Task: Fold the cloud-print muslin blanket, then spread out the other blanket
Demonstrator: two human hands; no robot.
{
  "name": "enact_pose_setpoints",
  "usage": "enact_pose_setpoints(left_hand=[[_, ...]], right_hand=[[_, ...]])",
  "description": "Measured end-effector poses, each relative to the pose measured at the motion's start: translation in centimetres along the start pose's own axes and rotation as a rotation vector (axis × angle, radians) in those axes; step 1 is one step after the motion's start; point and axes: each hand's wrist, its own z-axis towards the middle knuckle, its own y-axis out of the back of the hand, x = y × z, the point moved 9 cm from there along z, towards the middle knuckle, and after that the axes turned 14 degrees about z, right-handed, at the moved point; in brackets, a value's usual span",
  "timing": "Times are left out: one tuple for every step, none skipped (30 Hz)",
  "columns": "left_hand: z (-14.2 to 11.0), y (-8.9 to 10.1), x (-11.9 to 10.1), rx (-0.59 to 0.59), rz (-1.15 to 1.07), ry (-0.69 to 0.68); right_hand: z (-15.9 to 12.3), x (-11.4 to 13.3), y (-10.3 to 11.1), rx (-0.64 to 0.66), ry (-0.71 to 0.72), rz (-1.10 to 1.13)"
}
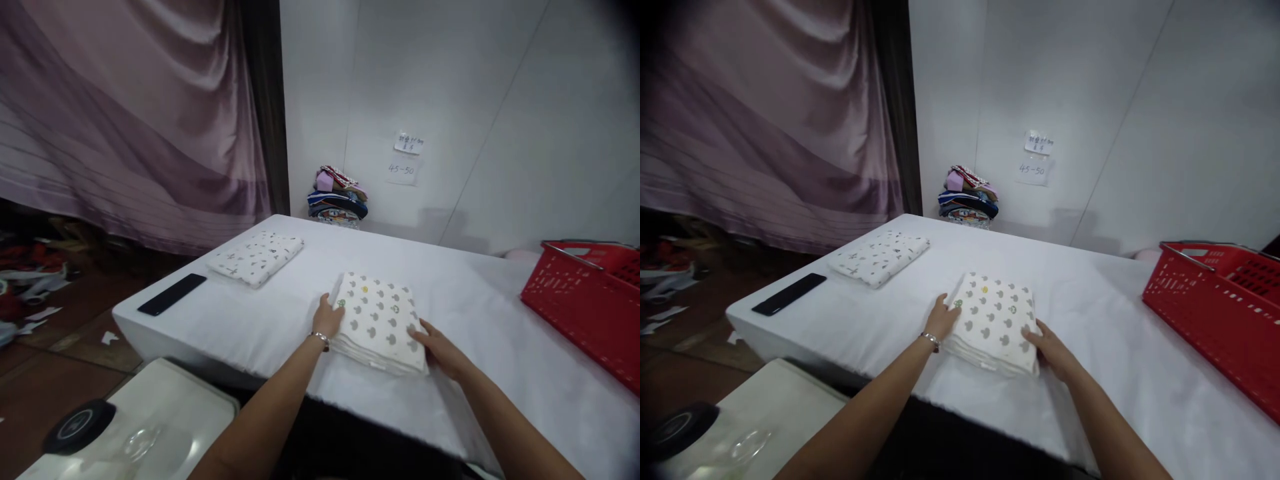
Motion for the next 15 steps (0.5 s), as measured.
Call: enact_pose_setpoints(left_hand=[[0.3, 0.3, 0.4, 0.005, 0.023, -0.004], [0.4, 0.6, 0.5, 0.017, 0.058, -0.024], [0.4, 0.7, 0.5, 0.03, 0.109, -0.055], [0.2, 1.0, 0.2, 0.029, 0.174, -0.094], [-0.1, 1.4, -0.4, 0.007, 0.247, -0.138], [-0.5, 1.8, -1.2, -0.034, 0.322, -0.186], [-1.0, 2.1, -2.2, -0.079, 0.389, -0.236], [-1.5, 2.3, -3.3, -0.122, 0.443, -0.292], [-2.1, 2.2, -4.4, -0.156, 0.485, -0.353], [-2.6, 1.9, -5.3, -0.171, 0.519, -0.412], [-2.9, 1.3, -5.9, -0.162, 0.55, -0.457], [-3.1, 0.5, -6.2, -0.138, 0.579, -0.484], [-3.2, -0.3, -6.1, -0.109, 0.605, -0.495], [-3.2, -1.0, -5.9, -0.082, 0.628, -0.495], [-3.1, -1.7, -5.5, -0.057, 0.645, -0.489]], right_hand=[[-0.5, -0.4, -0.4, 0.026, 0.002, -0.07], [-0.8, -0.6, -0.4, 0.028, 0.012, -0.172], [-1.0, -0.5, 0.0, -0.003, 0.036, -0.299], [-1.0, 0.0, 0.5, -0.062, 0.073, -0.44], [-1.0, 0.9, 1.0, -0.132, 0.126, -0.584], [-1.0, 2.0, 1.2, -0.193, 0.199, -0.714], [-0.9, 3.3, 0.8, -0.229, 0.287, -0.817], [-0.8, 4.4, -0.1, -0.228, 0.38, -0.886], [-0.6, 5.3, -1.4, -0.202, 0.469, -0.924], [-0.4, 5.9, -2.9, -0.158, 0.549, -0.947], [0.0, 6.4, -4.5, -0.106, 0.612, -0.967], [0.4, 6.5, -6.0, -0.057, 0.655, -0.997], [0.9, 6.3, -7.3, -0.014, 0.676, -1.042], [1.6, 5.9, -8.4, 0.019, 0.671, -1.099], [2.3, 5.3, -9.1, 0.046, 0.645, -1.163]])
